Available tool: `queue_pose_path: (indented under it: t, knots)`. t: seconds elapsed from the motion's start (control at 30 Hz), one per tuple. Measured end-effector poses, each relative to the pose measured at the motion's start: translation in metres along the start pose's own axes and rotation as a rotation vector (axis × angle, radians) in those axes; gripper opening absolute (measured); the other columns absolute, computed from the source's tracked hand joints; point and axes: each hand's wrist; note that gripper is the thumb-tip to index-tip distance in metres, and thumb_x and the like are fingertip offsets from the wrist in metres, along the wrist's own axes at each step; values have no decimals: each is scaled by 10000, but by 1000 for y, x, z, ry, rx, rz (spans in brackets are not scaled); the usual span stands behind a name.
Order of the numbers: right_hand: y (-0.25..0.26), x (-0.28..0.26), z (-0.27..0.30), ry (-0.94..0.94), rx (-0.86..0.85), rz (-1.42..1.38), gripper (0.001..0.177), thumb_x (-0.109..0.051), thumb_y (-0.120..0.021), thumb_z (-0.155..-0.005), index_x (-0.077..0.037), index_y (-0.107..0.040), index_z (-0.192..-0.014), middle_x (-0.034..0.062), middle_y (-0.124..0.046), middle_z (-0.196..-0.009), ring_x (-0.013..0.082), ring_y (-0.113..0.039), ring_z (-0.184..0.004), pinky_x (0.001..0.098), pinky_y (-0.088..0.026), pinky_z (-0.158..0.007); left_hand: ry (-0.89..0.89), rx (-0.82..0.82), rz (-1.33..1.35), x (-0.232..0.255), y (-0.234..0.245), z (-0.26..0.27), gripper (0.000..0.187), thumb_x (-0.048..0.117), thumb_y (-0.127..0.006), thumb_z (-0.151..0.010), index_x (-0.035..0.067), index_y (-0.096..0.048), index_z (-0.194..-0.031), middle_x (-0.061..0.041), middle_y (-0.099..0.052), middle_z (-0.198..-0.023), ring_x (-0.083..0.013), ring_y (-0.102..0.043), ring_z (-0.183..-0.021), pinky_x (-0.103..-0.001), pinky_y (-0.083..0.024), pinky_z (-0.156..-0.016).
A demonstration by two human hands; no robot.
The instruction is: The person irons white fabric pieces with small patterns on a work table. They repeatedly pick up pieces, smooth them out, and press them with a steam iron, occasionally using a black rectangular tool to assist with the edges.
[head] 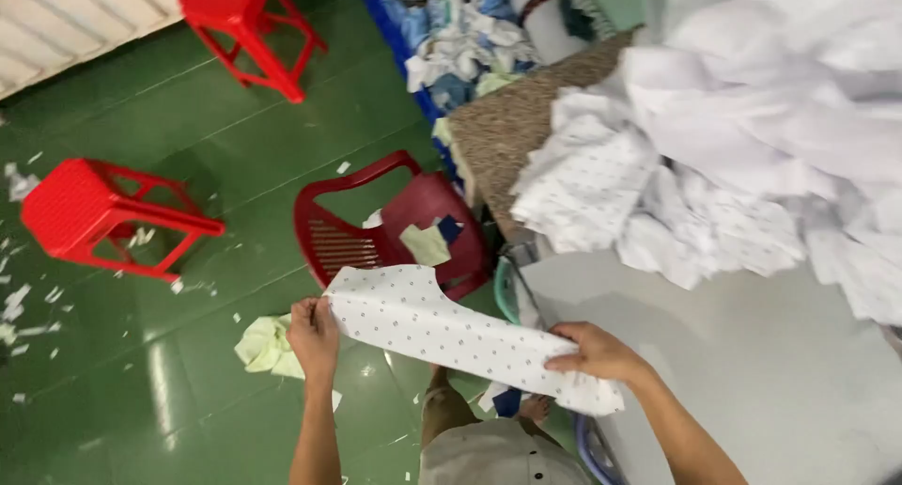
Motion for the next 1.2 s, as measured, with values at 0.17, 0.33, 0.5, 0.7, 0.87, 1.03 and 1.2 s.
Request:
queue_pose_path:
  t: [0.17, 0.33, 0.5, 0.7, 0.87, 1.03, 1.2]
  knots:
    - [-51, -68, -175, -15, 176, -133, 519, -309, -817, -859, -59, -693, -1296, 205, -756, -1167, 354, -677, -1143, 497, -560, -949, 156, 225, 28, -155, 33, -86, 125, 125, -644, -1076, 28, -617, -1002, -194, -688, -825, -406, -687, -782, -467, -533, -733]
    - [-103, -70, -347, 20, 347, 75, 526, -380, -752, -943, -98, -634, -1371, 191, -691, -1242, 359, -620, -1253, 452, -537, -1009, 281, 365, -83, -260, 41, -110, 160, 165, -692, -1062, 23, -631, -1022, -201, -702, -888, -400, -702, -819, -485, -537, -733]
    - [-148, -54, -417, 92, 570, 154, 545, -159, -732, -904, -13, -547, -1395, 265, -680, -1193, 404, -685, -1110, 469, -596, -922, 467, 398, -162, -314, 25, -107, 170, 203, -704, -1061, 45, -647, -1033, -167, -718, -925, -366, -729, -858, -448, -580, -749]
    - [-123, -104, -314, 342, 640, 256, 384, -230, -660, -991, -73, -607, -1337, 165, -639, -1150, 362, -718, -923, 419, -635, -768, 695, 285, -190, -341, -10, -110, 212, 230, -699, -1053, 28, -672, -1112, -174, -673, -875, -316, -699, -824, -401, -535, -721]
    - [10, -64, -256, 500, 1485, 731, 401, -356, -650, -963, -19, -673, -1179, 176, -632, -1010, 383, -648, -908, 450, -534, -827, 253, 189, -258, -264, -59, -133, 517, 30, -706, -945, -113, -419, -1350, -368, -371, -1337, -614, -456, -1216, -675, -412, -986]
    - [98, 23, -232, -310, 1283, 880, 600, -614, -634, -938, -68, -697, -1179, 194, -658, -1182, 447, -556, -1070, 572, -455, -793, -364, -25, 123, -49, -117, -138, 363, 395, -379, -1124, 86, -531, -1009, -104, -543, -956, -279, -551, -958, -511, -438, -982]
    - [123, 20, -150, -6, 1599, 345, 127, -277, -761, -997, -207, -738, -893, 80, -697, -760, 381, -700, -757, 479, -520, -681, -685, -330, 323, 96, -177, -58, 359, 103, -736, -895, 4, -640, -1226, -285, -523, -1422, -470, -555, -1276, -522, -478, -1044]
Point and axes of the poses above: each hand's wrist, its own z-axis away from the middle knuckle, its own y-axis out of the back of the hand, x = y × z
